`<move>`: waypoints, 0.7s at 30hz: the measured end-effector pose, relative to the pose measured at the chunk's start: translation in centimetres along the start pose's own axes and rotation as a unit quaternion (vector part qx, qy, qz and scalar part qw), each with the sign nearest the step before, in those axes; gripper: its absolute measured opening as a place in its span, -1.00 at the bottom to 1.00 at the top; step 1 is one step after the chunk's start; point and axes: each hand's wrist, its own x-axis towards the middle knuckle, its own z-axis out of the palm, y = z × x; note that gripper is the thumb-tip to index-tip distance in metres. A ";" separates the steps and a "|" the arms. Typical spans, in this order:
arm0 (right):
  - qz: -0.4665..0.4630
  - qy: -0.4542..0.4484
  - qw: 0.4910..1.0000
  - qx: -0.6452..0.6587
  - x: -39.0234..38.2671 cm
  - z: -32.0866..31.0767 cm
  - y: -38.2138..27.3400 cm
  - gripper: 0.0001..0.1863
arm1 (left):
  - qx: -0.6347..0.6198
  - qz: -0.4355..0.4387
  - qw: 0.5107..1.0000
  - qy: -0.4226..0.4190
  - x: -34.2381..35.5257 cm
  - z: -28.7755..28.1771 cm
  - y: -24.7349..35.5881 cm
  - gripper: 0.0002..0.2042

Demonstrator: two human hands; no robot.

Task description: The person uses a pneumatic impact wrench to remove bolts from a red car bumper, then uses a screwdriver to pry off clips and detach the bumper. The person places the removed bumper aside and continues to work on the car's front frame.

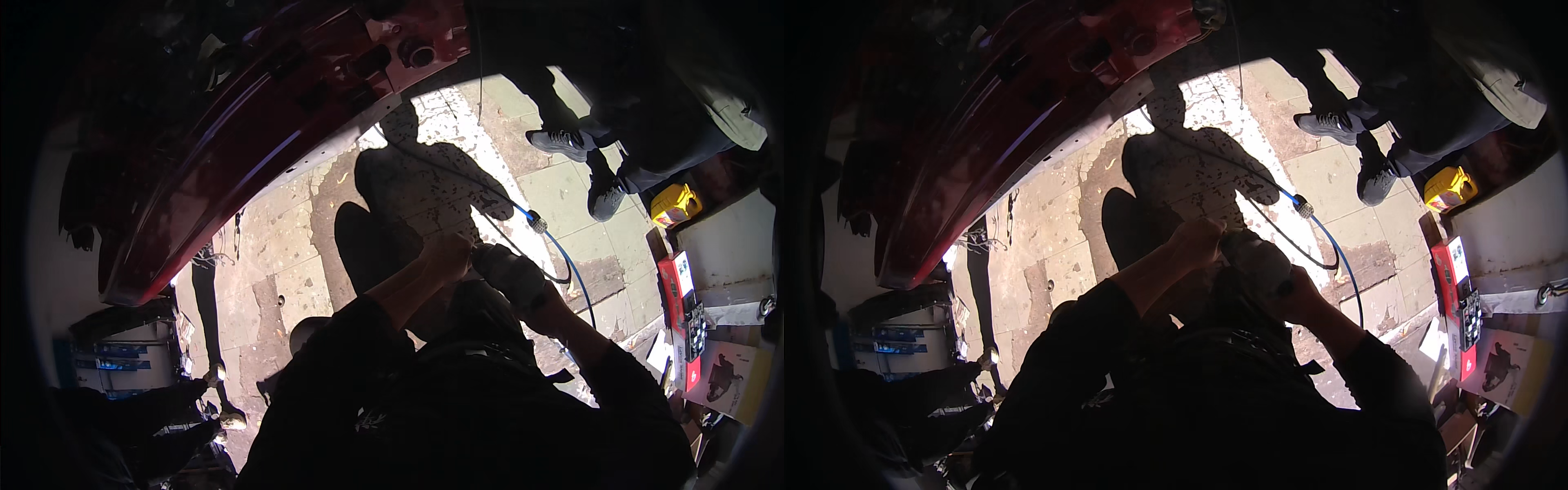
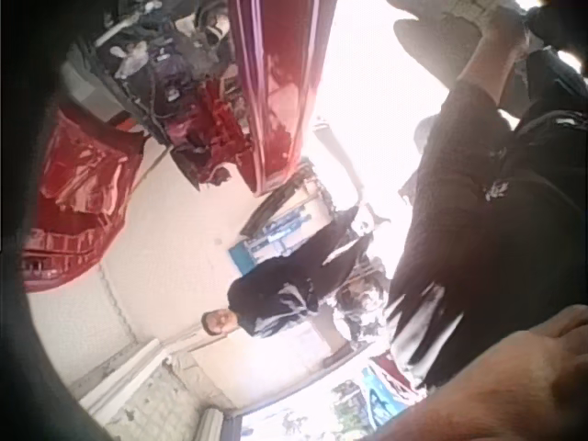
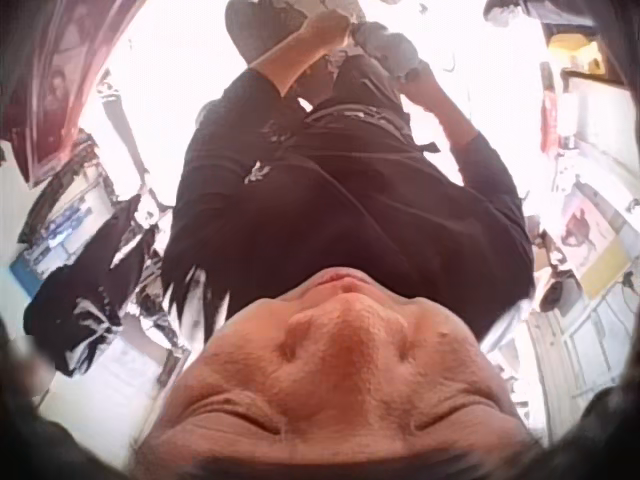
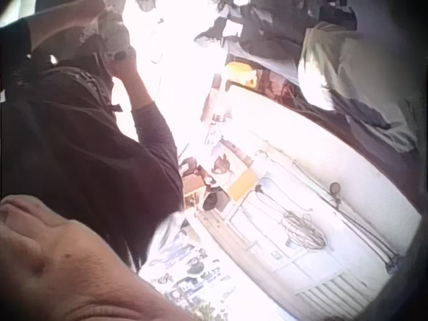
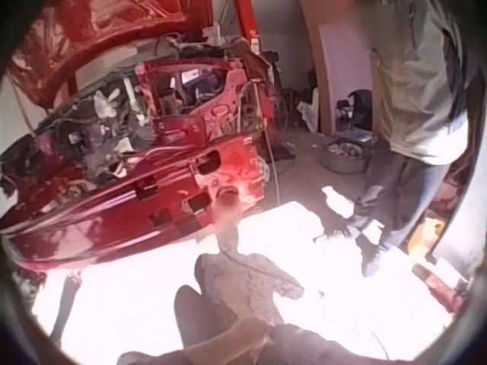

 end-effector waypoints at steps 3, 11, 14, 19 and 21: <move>0.086 -0.012 0.984 -0.153 2.5 0.0 3.3 -0.55 | -0.092 -0.021 0.996 -0.005 1.5 6.3 -2.6 -0.72; 0.179 -0.030 0.960 -0.215 4.9 1.1 2.3 -0.51 | -0.141 -0.038 0.989 -0.035 1.7 7.4 -4.9 -0.78; 0.179 -0.043 0.958 -0.222 5.1 1.3 1.2 -0.53 | -0.169 0.006 0.985 0.034 0.8 7.8 -5.7 -0.77; 0.251 -0.133 0.946 -0.155 3.8 1.1 -2.8 -0.54 | -0.250 0.046 0.967 -0.012 -4.6 7.4 -6.6 -0.66; 0.257 -0.197 0.944 -0.066 3.1 1.1 -4.1 -0.51 | -0.284 0.036 0.957 -0.038 -8.3 6.8 -5.7 -0.57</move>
